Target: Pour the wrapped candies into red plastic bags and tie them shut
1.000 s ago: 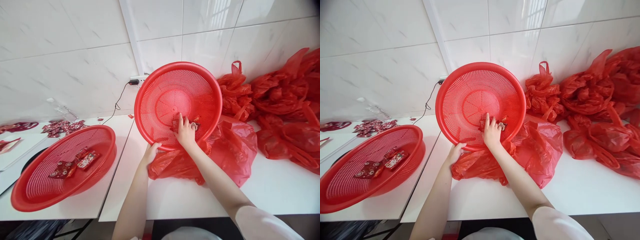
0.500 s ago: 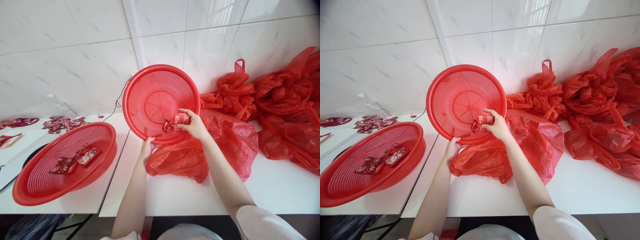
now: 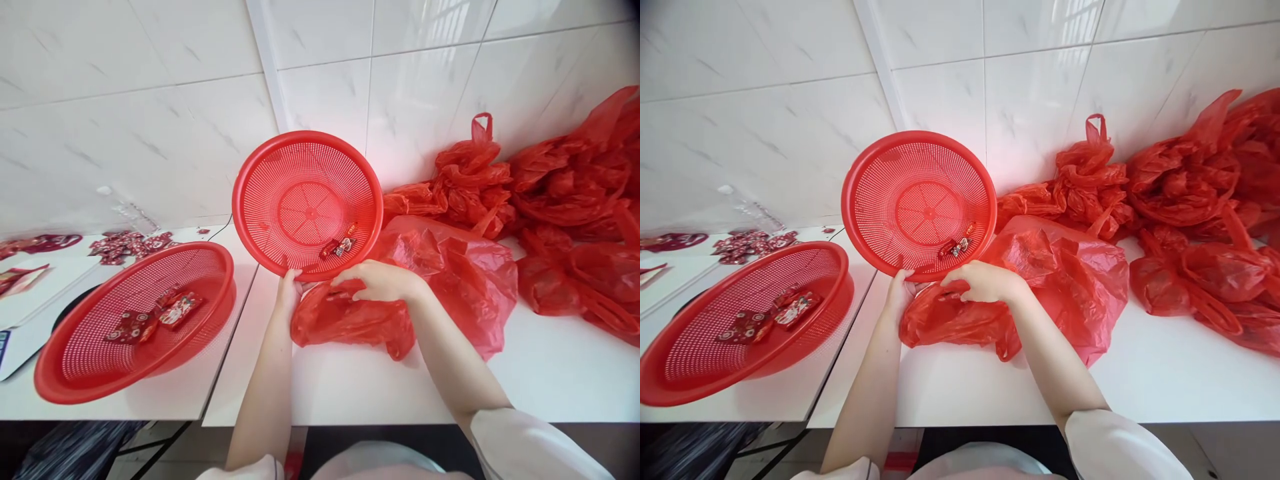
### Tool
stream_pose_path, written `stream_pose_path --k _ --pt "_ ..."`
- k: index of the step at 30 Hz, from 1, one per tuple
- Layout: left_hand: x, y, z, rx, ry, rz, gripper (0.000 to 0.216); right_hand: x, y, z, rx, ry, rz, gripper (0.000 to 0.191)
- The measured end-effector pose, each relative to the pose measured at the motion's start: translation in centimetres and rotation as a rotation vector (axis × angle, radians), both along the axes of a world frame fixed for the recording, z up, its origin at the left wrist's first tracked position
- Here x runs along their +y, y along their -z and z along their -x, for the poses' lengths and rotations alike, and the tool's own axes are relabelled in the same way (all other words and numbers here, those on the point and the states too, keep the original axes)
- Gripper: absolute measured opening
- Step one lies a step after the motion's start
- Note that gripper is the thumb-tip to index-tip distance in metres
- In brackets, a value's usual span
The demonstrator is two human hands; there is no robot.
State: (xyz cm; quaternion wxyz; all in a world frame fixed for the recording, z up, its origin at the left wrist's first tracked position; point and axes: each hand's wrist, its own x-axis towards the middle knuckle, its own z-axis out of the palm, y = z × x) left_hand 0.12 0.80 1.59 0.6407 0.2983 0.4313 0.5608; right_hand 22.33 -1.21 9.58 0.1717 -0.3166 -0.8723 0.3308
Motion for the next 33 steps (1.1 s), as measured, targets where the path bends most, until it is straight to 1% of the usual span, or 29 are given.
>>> stream_pose_path --k 2,3,4,6,7,9,10,11,12,13,14,16,20,22,24,26,27,30,33 --pt "-0.1 -0.2 0.0 -0.002 0.001 0.001 0.035 0.2 0.0 -0.1 0.012 0.049 -0.032 0.036" --pt "-0.1 -0.2 0.0 -0.002 0.002 0.009 0.035 0.3 0.0 -0.2 0.056 0.093 -0.065 0.031" --pt "-0.1 -0.2 0.1 -0.001 0.010 0.025 0.035 0.5 0.1 -0.2 0.111 0.151 -0.110 0.027" --pt "-0.1 -0.2 0.2 0.014 0.027 0.047 0.036 1.2 0.7 -0.2 0.176 0.324 -0.235 0.027" --pt "-0.2 -0.2 0.1 0.028 0.042 0.041 0.036 1.6 1.1 0.0 0.151 0.427 -0.298 0.031" --pt "-0.4 -0.2 -0.2 0.062 0.072 -0.002 0.038 2.4 2.3 0.5 -0.017 0.602 -0.366 0.048" --pt "-0.5 -0.1 -0.4 0.072 0.085 -0.026 0.040 2.8 2.9 0.8 -0.132 0.654 -0.362 0.058" --pt "-0.7 0.0 -0.8 0.075 0.100 -0.043 0.042 3.0 3.5 1.0 -0.245 0.676 -0.334 0.067" --pt "-0.8 0.2 -1.2 0.072 0.112 -0.056 0.045 3.1 3.9 1.3 -0.342 0.672 -0.288 0.072" --pt "-0.9 0.3 -1.6 0.066 0.119 -0.069 0.046 3.2 4.2 1.5 -0.414 0.654 -0.240 0.072" --pt "-0.9 0.6 -1.9 0.058 0.122 -0.079 0.047 3.1 4.4 1.7 -0.458 0.628 -0.201 0.070" --pt "-0.7 1.1 -2.3 0.046 0.130 -0.080 0.044 2.9 4.4 1.9 -0.476 0.561 -0.167 0.062" --pt "0.0 1.6 -2.1 0.041 0.078 -0.057 0.041 2.7 4.0 1.8 -0.377 0.401 -0.215 0.055" --pt "0.2 1.5 -1.8 0.035 0.052 -0.032 0.039 2.8 3.8 1.6 -0.320 0.336 -0.233 0.058" --pt "0.2 1.3 -1.6 0.030 0.057 -0.004 0.038 3.0 3.8 1.2 -0.266 0.270 -0.229 0.063" --pt "0.2 1.2 -1.5 0.032 0.061 0.012 0.036 3.3 3.9 0.9 -0.204 0.208 -0.217 0.064" --pt "0.2 1.2 -1.5 0.036 0.052 0.015 0.035 3.5 3.9 0.7 -0.170 0.178 -0.207 0.060" --pt "0.4 1.4 -1.3 0.039 0.014 0.010 0.033 3.8 4.0 0.2 -0.050 0.126 -0.163 0.041" --pt "0.6 1.5 -1.0 0.017 0.010 0.019 0.036 3.6 3.5 0.0 0.056 0.154 -0.142 0.035"
